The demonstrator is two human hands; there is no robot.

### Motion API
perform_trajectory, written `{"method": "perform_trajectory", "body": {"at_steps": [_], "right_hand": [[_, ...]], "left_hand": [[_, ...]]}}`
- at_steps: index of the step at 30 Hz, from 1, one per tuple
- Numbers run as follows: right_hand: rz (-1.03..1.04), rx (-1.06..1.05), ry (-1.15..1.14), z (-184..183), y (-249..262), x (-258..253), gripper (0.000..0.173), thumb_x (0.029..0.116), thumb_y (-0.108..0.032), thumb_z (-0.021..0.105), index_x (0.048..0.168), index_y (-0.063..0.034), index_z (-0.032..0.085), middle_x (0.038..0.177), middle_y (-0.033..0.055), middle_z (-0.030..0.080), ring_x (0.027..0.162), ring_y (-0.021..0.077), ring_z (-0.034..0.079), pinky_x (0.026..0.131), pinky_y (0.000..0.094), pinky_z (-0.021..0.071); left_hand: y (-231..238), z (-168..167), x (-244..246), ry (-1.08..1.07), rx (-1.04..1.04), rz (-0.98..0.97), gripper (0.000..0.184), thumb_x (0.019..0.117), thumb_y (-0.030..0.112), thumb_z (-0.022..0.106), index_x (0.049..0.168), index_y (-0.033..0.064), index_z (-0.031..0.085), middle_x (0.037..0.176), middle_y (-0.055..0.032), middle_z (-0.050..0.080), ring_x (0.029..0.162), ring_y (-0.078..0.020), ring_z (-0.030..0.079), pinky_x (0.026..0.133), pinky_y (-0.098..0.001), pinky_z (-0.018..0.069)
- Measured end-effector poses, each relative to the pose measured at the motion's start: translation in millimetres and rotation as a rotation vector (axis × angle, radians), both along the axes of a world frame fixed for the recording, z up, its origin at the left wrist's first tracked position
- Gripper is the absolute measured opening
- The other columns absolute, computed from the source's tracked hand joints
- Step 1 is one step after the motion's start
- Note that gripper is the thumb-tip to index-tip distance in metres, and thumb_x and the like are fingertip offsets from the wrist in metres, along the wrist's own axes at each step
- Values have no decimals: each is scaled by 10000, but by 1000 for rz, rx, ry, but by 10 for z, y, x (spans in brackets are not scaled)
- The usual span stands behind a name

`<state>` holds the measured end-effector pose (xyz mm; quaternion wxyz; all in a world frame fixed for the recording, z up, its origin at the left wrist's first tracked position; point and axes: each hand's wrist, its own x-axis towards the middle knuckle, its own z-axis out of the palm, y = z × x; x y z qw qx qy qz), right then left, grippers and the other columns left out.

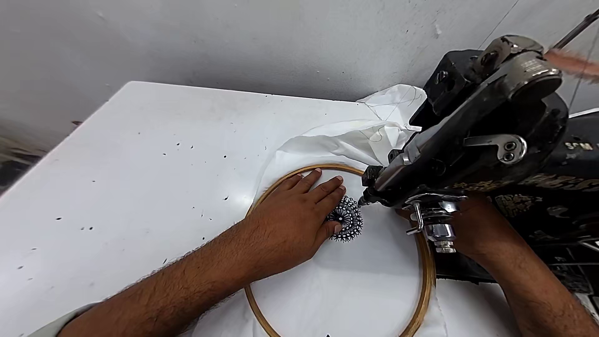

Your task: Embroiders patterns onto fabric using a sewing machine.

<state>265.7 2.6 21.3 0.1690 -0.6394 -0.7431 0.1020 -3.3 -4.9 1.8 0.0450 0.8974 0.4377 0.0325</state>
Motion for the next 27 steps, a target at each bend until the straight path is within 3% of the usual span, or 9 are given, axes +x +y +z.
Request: {"method": "perform_trajectory", "body": {"at_steps": [5, 10, 14, 16, 23, 27], "right_hand": [[-86, -81, 14, 46, 1, -58, 163, 815, -33, 850, 849, -11, 692, 796, 145, 663, 770, 272, 646, 713, 497, 508], [-96, -74, 20, 13, 26, -50, 164, 819, -43, 854, 848, -11, 695, 785, 135, 667, 752, 257, 648, 700, 479, 518], [-48, 82, 143, -103, 8, -12, 227, 762, -40, 829, 925, -30, 673, 823, 112, 656, 773, 214, 649, 694, 455, 520], [-42, 135, 139, -131, -3, -24, 219, 779, -73, 809, 939, -10, 674, 842, 139, 657, 796, 251, 649, 706, 486, 507], [-52, 132, 142, -166, -13, -24, 193, 798, -52, 793, 938, -12, 666, 835, 125, 648, 786, 229, 640, 704, 461, 510], [-65, 118, 156, -159, -35, -42, 236, 768, -3, 804, 962, 6, 672, 872, 161, 664, 828, 271, 657, 732, 501, 512]], "left_hand": [[2, 1, 7, -12, -2, -3, 595, 1084, 493, 303, 1566, 177, 453, 1642, 7, 394, 1531, -269, 329, 1233, -506, 282], [-21, -16, 46, -38, -2, -11, 582, 1087, 490, 309, 1553, 182, 472, 1644, 25, 390, 1533, -295, 323, 1216, -570, 291], [3, -30, 32, -47, 1, -7, 591, 1090, 501, 294, 1559, 183, 464, 1645, 19, 389, 1536, -290, 319, 1224, -571, 276], [25, -44, 22, -58, 8, -3, 597, 1089, 503, 293, 1561, 178, 462, 1646, 12, 388, 1536, -296, 321, 1223, -576, 272], [32, -24, 11, -40, -3, 6, 596, 1090, 502, 287, 1572, 188, 445, 1653, 20, 375, 1538, -293, 315, 1230, -571, 265], [20, -1, 5, -32, -14, 11, 593, 1090, 493, 294, 1570, 182, 448, 1653, 20, 375, 1539, -289, 313, 1230, -571, 265]]}}
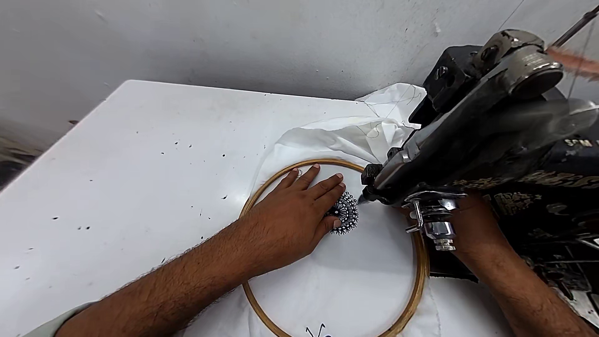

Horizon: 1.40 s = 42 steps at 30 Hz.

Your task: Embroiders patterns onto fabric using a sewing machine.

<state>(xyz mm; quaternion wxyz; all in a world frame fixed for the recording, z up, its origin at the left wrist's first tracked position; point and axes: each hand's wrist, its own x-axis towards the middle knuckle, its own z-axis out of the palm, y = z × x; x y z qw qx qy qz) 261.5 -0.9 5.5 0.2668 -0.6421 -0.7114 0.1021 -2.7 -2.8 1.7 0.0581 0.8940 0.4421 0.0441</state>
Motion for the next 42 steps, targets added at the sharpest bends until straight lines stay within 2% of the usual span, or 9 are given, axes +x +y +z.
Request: {"method": "perform_trajectory", "body": {"at_steps": [3, 9, 14, 18, 24, 28, 34, 38, 42], "right_hand": [[5, 5, 29, -31, 7, 4, 225, 753, -8, 799, 934, -15, 665, 841, 124, 653, 800, 230, 646, 713, 459, 513], [-22, -25, -38, 30, -1, -19, 222, 790, 14, 813, 965, 28, 677, 889, 194, 668, 856, 308, 659, 756, 530, 510], [-1, 1, 10, -41, 13, 16, 241, 763, -30, 801, 961, -8, 663, 858, 136, 656, 810, 245, 650, 719, 472, 518], [-36, -42, -21, 28, 8, -13, 200, 824, -22, 797, 968, 21, 665, 864, 175, 655, 815, 285, 649, 727, 505, 510], [-8, -8, 16, -28, 14, 5, 233, 771, 5, 798, 958, -4, 659, 845, 138, 654, 794, 242, 649, 711, 472, 519], [-21, -33, -22, 28, 16, -14, 216, 792, 20, 817, 958, 20, 678, 883, 182, 670, 844, 296, 658, 752, 515, 516], [-6, 4, 13, -42, 16, 18, 242, 769, -57, 787, 971, -18, 658, 856, 112, 652, 807, 210, 646, 720, 442, 520], [-11, -18, -33, 1, 16, 5, 177, 808, 22, 796, 932, 45, 672, 853, 196, 663, 815, 307, 656, 732, 521, 512], [-44, -63, -38, 29, 11, -22, 208, 783, 16, 825, 916, 30, 666, 829, 169, 655, 773, 282, 646, 706, 501, 512]], "left_hand": [[5, -6, -12, -4, 1, 4, 589, 1088, 491, 300, 1568, 186, 451, 1651, 18, 378, 1536, -293, 319, 1226, -570, 272], [14, -32, 15, -12, 15, 4, 595, 1091, 494, 286, 1575, 184, 441, 1651, 17, 378, 1540, -293, 311, 1228, -578, 261], [7, -9, -8, 2, -1, 5, 589, 1090, 489, 293, 1573, 188, 443, 1653, 22, 373, 1538, -288, 315, 1230, -574, 265], [21, -34, 15, -17, 15, 9, 587, 1090, 488, 295, 1569, 187, 450, 1650, 14, 381, 1538, -301, 314, 1225, -592, 262], [2, -6, -4, -2, 1, 7, 586, 1088, 487, 302, 1567, 185, 453, 1652, 19, 376, 1537, -293, 317, 1226, -585, 264], [12, -26, 17, -12, 9, 15, 586, 1091, 485, 289, 1572, 189, 446, 1650, 20, 380, 1541, -292, 308, 1227, -589, 258], [0, 14, -4, 12, -14, 9, 587, 1092, 485, 289, 1576, 188, 439, 1656, 22, 367, 1540, -291, 311, 1224, -595, 261], [20, -17, 14, -9, -3, 12, 586, 1093, 479, 287, 1576, 184, 440, 1653, 17, 375, 1541, -299, 308, 1226, -592, 253], [-7, 4, 10, 8, -20, 1, 585, 1095, 477, 284, 1577, 182, 435, 1660, 17, 362, 1546, -293, 297, 1229, -592, 250]]}}
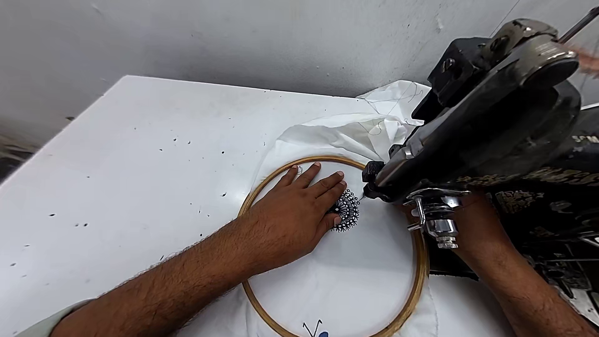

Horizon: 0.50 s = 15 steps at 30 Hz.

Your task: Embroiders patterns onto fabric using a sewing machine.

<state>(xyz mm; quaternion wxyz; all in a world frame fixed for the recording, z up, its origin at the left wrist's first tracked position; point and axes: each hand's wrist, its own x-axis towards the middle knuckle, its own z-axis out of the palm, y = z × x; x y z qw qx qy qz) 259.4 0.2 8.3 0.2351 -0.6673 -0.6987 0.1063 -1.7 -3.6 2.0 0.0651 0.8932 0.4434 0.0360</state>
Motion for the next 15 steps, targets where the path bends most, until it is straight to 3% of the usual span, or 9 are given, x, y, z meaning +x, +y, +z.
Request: {"method": "perform_trajectory", "body": {"at_steps": [3, 7, 12, 15], "right_hand": [[51, 72, 40, -53, 10, 31, 227, 757, -20, 805, 938, -4, 670, 837, 138, 657, 782, 247, 651, 700, 474, 518], [26, 26, 16, -7, 14, 25, 221, 799, -2, 810, 963, 20, 665, 870, 178, 661, 827, 293, 652, 730, 514, 509], [6, 17, 34, -13, -1, 5, 262, 757, 7, 828, 960, 13, 661, 854, 155, 657, 795, 263, 650, 719, 489, 514], [32, 55, 13, -23, -3, 6, 251, 761, 13, 815, 967, 18, 671, 879, 176, 665, 843, 288, 658, 749, 513, 511]], "left_hand": [[17, -2, -17, 2, 23, 2, 585, 1093, 481, 288, 1568, 182, 452, 1650, 18, 380, 1538, -294, 315, 1222, -594, 265], [20, -26, 7, -8, 30, 8, 588, 1094, 481, 280, 1575, 184, 440, 1651, 12, 378, 1540, -299, 309, 1220, -604, 259], [2, 11, -7, 9, 4, 2, 583, 1096, 475, 281, 1581, 187, 430, 1658, 19, 364, 1545, -290, 300, 1228, -595, 252], [16, 3, -11, 13, 21, 8, 586, 1094, 476, 279, 1581, 188, 431, 1655, 17, 370, 1541, -293, 309, 1222, -595, 263]]}}
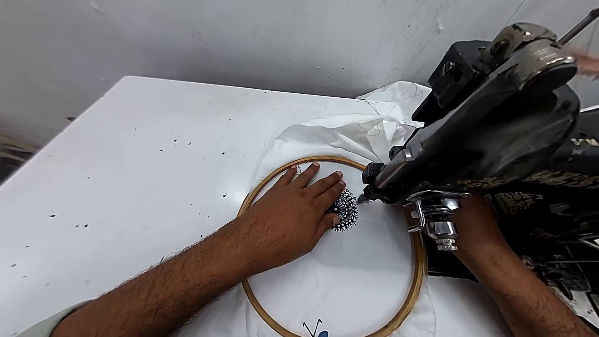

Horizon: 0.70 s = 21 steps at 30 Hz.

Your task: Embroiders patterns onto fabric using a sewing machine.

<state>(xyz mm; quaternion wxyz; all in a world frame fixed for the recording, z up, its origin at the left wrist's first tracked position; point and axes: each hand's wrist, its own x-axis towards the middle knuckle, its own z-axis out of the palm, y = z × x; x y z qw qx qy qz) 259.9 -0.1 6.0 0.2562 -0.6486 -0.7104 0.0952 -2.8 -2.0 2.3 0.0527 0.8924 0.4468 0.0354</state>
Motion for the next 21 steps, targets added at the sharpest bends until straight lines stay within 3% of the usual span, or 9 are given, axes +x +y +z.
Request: {"method": "perform_trajectory", "body": {"at_steps": [6, 11, 15, 21], "right_hand": [[-12, -53, 36, 36, 11, 3, 251, 809, -1, 805, 1023, -4, 675, 925, 154, 673, 877, 251, 658, 779, 486, 521], [82, -38, -20, 64, 74, 62, 178, 805, -26, 824, 917, -11, 686, 840, 137, 667, 801, 236, 651, 724, 470, 511], [43, -190, -121, 186, 96, 55, 193, 844, -52, 831, 761, -53, 657, 720, 104, 630, 699, 242, 616, 636, 469, 481], [-36, -205, -61, 235, 44, -36, 168, 826, 6, 825, 815, -32, 662, 744, 104, 627, 700, 216, 601, 648, 434, 483]], "left_hand": [[9, -31, 8, -15, 9, -1, 585, 1092, 478, 287, 1577, 187, 437, 1654, 20, 372, 1541, -294, 309, 1221, -597, 261], [24, -18, 2, -12, -7, -6, 585, 1094, 483, 285, 1582, 195, 429, 1660, 28, 360, 1546, -288, 298, 1226, -591, 251], [21, -18, 3, -9, -7, -9, 577, 1097, 473, 286, 1583, 195, 428, 1661, 28, 358, 1549, -289, 290, 1227, -591, 245], [19, -17, 10, -18, -7, -4, 581, 1096, 480, 284, 1579, 194, 435, 1660, 31, 361, 1546, -289, 297, 1230, -588, 244]]}}
